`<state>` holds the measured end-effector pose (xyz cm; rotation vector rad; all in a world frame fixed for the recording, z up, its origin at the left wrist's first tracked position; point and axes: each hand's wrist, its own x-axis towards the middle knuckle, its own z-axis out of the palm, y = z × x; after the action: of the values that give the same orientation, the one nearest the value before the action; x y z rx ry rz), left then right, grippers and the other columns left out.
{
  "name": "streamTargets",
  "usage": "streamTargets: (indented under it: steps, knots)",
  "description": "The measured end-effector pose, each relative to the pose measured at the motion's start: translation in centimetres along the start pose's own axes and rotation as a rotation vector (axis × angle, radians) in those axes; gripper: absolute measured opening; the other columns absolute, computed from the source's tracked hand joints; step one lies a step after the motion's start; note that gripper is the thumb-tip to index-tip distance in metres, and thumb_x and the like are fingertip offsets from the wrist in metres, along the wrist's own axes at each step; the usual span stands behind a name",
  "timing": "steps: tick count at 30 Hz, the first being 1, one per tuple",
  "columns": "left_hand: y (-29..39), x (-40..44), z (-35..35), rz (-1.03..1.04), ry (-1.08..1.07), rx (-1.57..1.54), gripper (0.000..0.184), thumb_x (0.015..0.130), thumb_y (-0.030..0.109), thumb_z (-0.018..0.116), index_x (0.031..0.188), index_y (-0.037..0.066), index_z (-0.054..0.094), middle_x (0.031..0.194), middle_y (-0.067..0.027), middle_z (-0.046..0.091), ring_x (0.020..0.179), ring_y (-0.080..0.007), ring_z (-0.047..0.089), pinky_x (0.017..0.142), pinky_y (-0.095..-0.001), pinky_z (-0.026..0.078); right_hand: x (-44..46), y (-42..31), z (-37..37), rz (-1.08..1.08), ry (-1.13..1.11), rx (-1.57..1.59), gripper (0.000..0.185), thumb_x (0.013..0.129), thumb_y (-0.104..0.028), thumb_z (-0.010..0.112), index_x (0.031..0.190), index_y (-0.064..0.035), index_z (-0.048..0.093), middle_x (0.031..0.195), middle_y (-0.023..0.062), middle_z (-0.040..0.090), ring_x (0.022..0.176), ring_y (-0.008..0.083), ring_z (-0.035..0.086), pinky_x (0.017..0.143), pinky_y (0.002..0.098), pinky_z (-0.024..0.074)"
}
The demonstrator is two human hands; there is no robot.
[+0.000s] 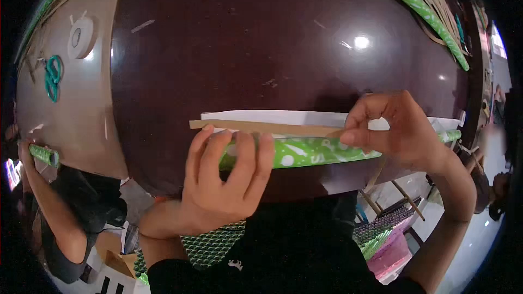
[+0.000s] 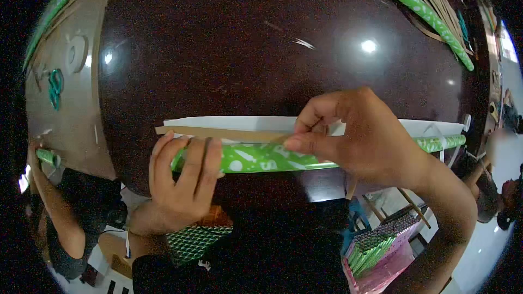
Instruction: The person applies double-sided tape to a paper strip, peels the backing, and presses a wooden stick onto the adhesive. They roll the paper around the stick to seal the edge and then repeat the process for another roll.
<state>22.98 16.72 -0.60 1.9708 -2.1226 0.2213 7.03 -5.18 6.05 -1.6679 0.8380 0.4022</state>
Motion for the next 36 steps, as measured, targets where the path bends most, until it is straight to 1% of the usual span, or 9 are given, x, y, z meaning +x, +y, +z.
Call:
streamTargets:
  steps: [3,5,6,18,20,21,27,31,36]
  knots:
    - [-0.9,0.3,-2.2,0.077,-0.17,0.015,0.027,0.085,0.005,0.064,0.111,0.003,0.069,0.101,-0.0125,0.061,0.1,-0.0314,0.057,0.084,-0.0482,0.058,-2.5,1.3,-1.6,0.064,0.103,-0.017,0.017,0.084,-0.016,0.076,0.084,-0.0001,0.072,0.072,0.0059,0.066,0.068,0.0103,0.058,0.063,0.0294,0.0464]
    - [-0.6,0.1,-1.3,0.029,-0.108,0.019,0.027,0.085,0.004,0.063,0.112,0.0,0.068,0.103,-0.0149,0.061,0.103,-0.0324,0.055,0.085,-0.0491,0.057,-3.2,2.8,-2.3,0.115,0.161,0.017,0.01,0.081,-0.007,0.077,0.082,0.0005,0.07,0.074,0.0034,0.061,0.069,0.01,0.056,0.063,0.0266,0.0451]
    - [-0.7,0.3,-2.0,0.055,-0.189,0.017,0.028,0.086,0.003,0.062,0.113,-0.001,0.067,0.105,-0.0165,0.061,0.102,-0.0337,0.055,0.085,-0.0502,0.057,-3.9,3.7,-2.8,0.058,0.176,-0.047,0.011,0.082,-0.008,0.077,0.082,0.0006,0.071,0.075,0.0033,0.059,0.07,0.0104,0.054,0.064,0.0273,0.044]
    - [-0.3,-1.1,-1.1,-0.004,-0.178,0.045,0.032,0.088,-0.005,0.057,0.119,-0.007,0.063,0.126,-0.0164,0.06,0.107,-0.0383,0.058,0.092,-0.0481,0.054,-5.3,6.2,-3.7,0.063,0.233,0.034,0.012,0.083,-0.013,0.077,0.087,-0.0015,0.075,0.074,0.0025,0.061,0.071,0.0112,0.054,0.066,0.0289,0.0431]
    - [-0.2,-0.6,-1.9,-0.028,-0.226,0.016,0.032,0.089,-0.005,0.056,0.121,-0.007,0.062,0.127,-0.0167,0.06,0.107,-0.0384,0.058,0.092,-0.0476,0.054,-6.0,6.1,-4.6,0.123,0.288,0.036,0.012,0.082,-0.012,0.078,0.086,-0.0016,0.075,0.071,0.003,0.062,0.071,0.0117,0.055,0.067,0.0298,0.0436]
    - [0.0,-0.4,-2.1,-0.055,-0.276,-0.008,0.033,0.09,-0.004,0.055,0.122,-0.007,0.061,0.127,-0.017,0.06,0.107,-0.0385,0.058,0.093,-0.047,0.054,-6.4,7.4,-5.4,-0.004,0.295,-0.126,0.011,0.081,-0.01,0.078,0.086,-0.001,0.075,0.076,0.0044,0.063,0.072,0.0114,0.056,0.066,0.0292,0.0441]
    - [-0.3,-1.6,-1.1,-0.046,-0.232,0.058,0.034,0.091,-0.005,0.052,0.124,-0.006,0.058,0.128,-0.0169,0.06,0.113,-0.0367,0.056,0.093,-0.0477,0.053,-8.0,10.6,-6.5,-0.081,0.466,-0.171,0.011,0.079,-0.008,0.078,0.087,-0.0012,0.075,0.076,0.0044,0.063,0.071,0.0119,0.055,0.067,0.0287,0.0453]
    - [0.0,-1.1,-1.3,-0.077,-0.249,0.027,0.034,0.092,-0.006,0.05,0.125,-0.006,0.058,0.129,-0.0171,0.06,0.113,-0.036,0.056,0.093,-0.0475,0.053,-8.4,11.2,-6.4,0.021,0.516,-0.106,0.01,0.079,-0.008,0.078,0.087,-0.0025,0.075,0.076,0.0026,0.063,0.074,0.0126,0.055,0.069,0.0293,0.0458]
    - [-0.5,-1.6,-0.7,-0.035,-0.191,0.067,0.035,0.092,-0.008,0.048,0.125,-0.005,0.058,0.127,-0.0164,0.061,0.113,-0.0358,0.056,0.093,-0.0455,0.053,-9.1,12.0,-6.7,-0.089,0.628,-0.687,0.007,0.076,-0.013,0.08,0.081,-0.0102,0.075,0.077,-0.0025,0.065,0.083,0.0137,0.052,0.082,0.0307,0.0379]
